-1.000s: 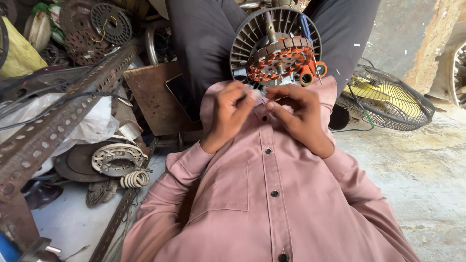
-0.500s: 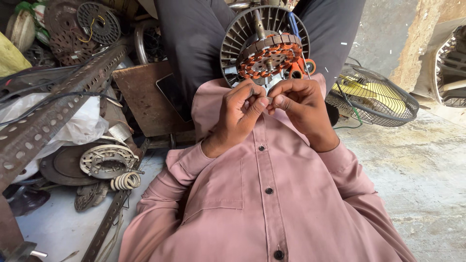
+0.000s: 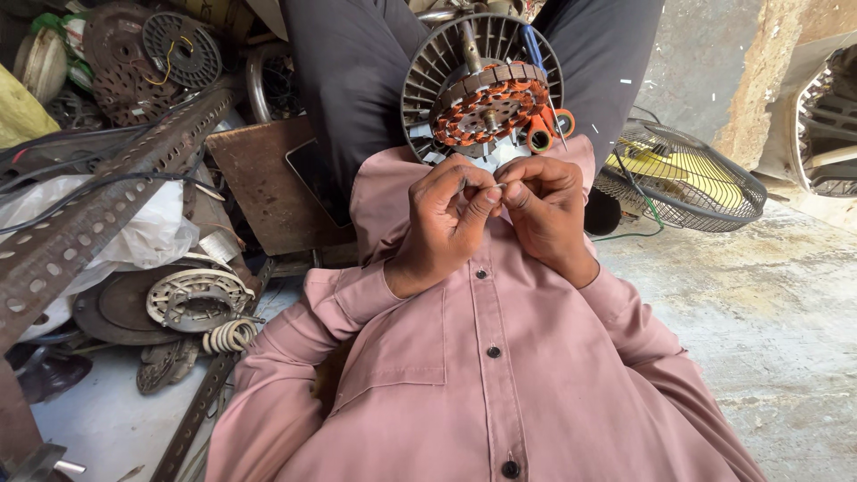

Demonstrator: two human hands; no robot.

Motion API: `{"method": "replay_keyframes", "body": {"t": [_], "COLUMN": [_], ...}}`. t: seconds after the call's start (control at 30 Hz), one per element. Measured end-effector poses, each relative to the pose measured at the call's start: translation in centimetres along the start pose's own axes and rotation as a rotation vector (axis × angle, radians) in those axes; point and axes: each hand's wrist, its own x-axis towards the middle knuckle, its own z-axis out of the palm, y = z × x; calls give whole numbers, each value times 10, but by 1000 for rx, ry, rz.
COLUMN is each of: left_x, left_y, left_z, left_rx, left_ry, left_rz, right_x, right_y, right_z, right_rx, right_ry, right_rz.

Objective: The person sits and works on a disassembled electrical motor rotor, using a screwdriver to adjust the copper windings and commutator segments. They manipulate the wires and components with their hands, occasionally using the tool to pry or align parts.

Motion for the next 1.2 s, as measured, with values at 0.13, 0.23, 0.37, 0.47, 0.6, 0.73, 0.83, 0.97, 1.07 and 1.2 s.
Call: {"method": "replay_keyframes", "body": {"t": [0.13, 0.23, 0.37, 0.47, 0.6, 0.73, 0.83, 0.97, 1.07, 1.2], "left_x": [-1, 1, -2, -6, -4, 1, 11, 16, 13, 10], "left_y": [-6, -12, -23, -30, -34, -21, -10, -5, -4, -5], "left_z": [-2, -4, -10, -4, -1, -8, -13, -12, -12, 0], "left_rx": [-113, -332, -408, -457, -464, -190, 166, 142, 86, -218], "left_ry": [-34, -101, -145, -64, -37, 3, -29, -106, -127, -104], "left_rz": [-12, -63, -164, -209, -148, 20, 149, 110, 67, -47], "right_x": [-2, -3, -1, 5, 12, 12, 13, 16, 13, 14], "right_y": [-5, -13, -16, -18, -20, -31, -49, -69, -72, -49], "right_z": [10, 11, 9, 10, 13, 24, 38, 50, 41, 17], "right_rx": [-91, -218, -387, -411, -485, -552, -826, -1078, -983, -456], "right_ry": [6, -17, -52, -76, -118, -86, -85, -128, -123, -94], "right_rz": [-60, -74, -99, -97, -158, -151, -265, -366, -267, -48]}}
